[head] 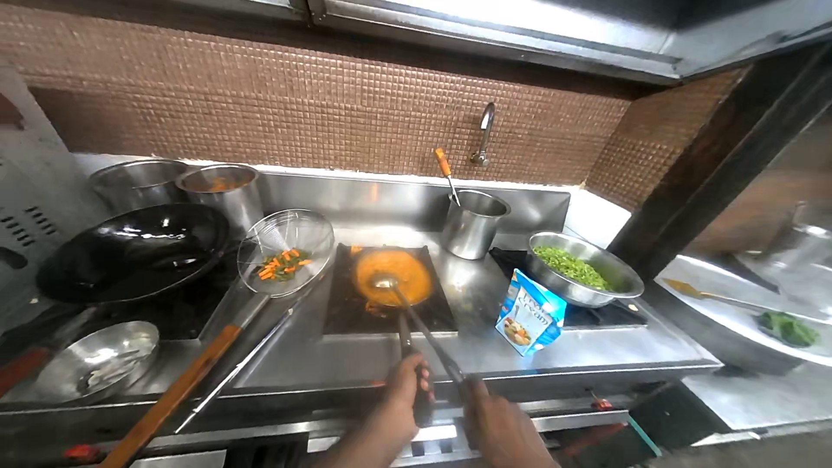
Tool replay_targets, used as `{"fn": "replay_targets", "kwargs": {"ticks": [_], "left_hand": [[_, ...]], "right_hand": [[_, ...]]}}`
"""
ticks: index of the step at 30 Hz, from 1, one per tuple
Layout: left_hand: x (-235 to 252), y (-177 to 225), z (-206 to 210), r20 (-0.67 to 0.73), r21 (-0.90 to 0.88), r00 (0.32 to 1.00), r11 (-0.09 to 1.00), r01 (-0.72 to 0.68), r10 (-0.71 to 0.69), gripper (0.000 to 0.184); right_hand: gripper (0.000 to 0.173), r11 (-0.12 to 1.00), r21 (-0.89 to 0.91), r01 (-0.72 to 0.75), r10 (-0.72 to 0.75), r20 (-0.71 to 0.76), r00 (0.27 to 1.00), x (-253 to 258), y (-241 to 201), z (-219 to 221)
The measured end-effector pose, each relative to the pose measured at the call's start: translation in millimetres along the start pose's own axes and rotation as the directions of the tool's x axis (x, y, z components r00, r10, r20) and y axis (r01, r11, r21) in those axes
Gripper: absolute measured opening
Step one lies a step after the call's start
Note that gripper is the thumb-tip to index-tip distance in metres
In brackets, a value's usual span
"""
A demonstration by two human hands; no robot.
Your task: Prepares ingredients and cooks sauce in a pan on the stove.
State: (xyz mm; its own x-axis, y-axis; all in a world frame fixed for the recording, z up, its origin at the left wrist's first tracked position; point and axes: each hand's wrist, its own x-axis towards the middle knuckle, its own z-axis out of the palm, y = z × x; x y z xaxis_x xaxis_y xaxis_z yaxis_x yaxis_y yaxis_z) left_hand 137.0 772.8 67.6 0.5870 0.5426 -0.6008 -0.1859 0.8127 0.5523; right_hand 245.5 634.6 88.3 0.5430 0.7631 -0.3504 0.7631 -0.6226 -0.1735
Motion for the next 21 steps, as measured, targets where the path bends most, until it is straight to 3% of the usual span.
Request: {"fn": "replay_targets", "kwargs": {"ticks": [4,9,12,16,21], "left_hand": [[-10.3,-10.6,4.4,-0.048,0.016,0.999,1.000,-0.012,0.012,0.023],[41.4,0.3,-11.3,0.019,-0.008,0.999,0.999,-0.046,0.047,0.021],[8.5,-0.6,5.5,0.002,-0.020,1.000,1.000,-0.010,0.010,0.022],[-13.6,-11.0,2.6,-0.028,0.011,1.000,1.000,0.009,-0.009,0.024],[37.6,2.2,-21.8,0.036,-0.006,0.999,1.000,-0.019,0.019,0.024]], "right_hand": [[0.050,0.996,0.013,-0.086,0.086,-0.001,0.996,31.0,-14.4,1.9],[0.053,0.997,0.036,-0.070,0.070,0.007,0.998,-22.2,-1.9,10.0],[0.049,1.000,0.019,0.003,-0.003,-0.016,1.000,-6.4,0.0,-2.5],[0.048,0.998,0.014,-0.062,0.062,0.010,0.998,32.4,-12.1,-0.2],[0.057,0.996,0.051,-0.069,0.067,0.030,0.997,-23.9,-2.0,13.7]]}}
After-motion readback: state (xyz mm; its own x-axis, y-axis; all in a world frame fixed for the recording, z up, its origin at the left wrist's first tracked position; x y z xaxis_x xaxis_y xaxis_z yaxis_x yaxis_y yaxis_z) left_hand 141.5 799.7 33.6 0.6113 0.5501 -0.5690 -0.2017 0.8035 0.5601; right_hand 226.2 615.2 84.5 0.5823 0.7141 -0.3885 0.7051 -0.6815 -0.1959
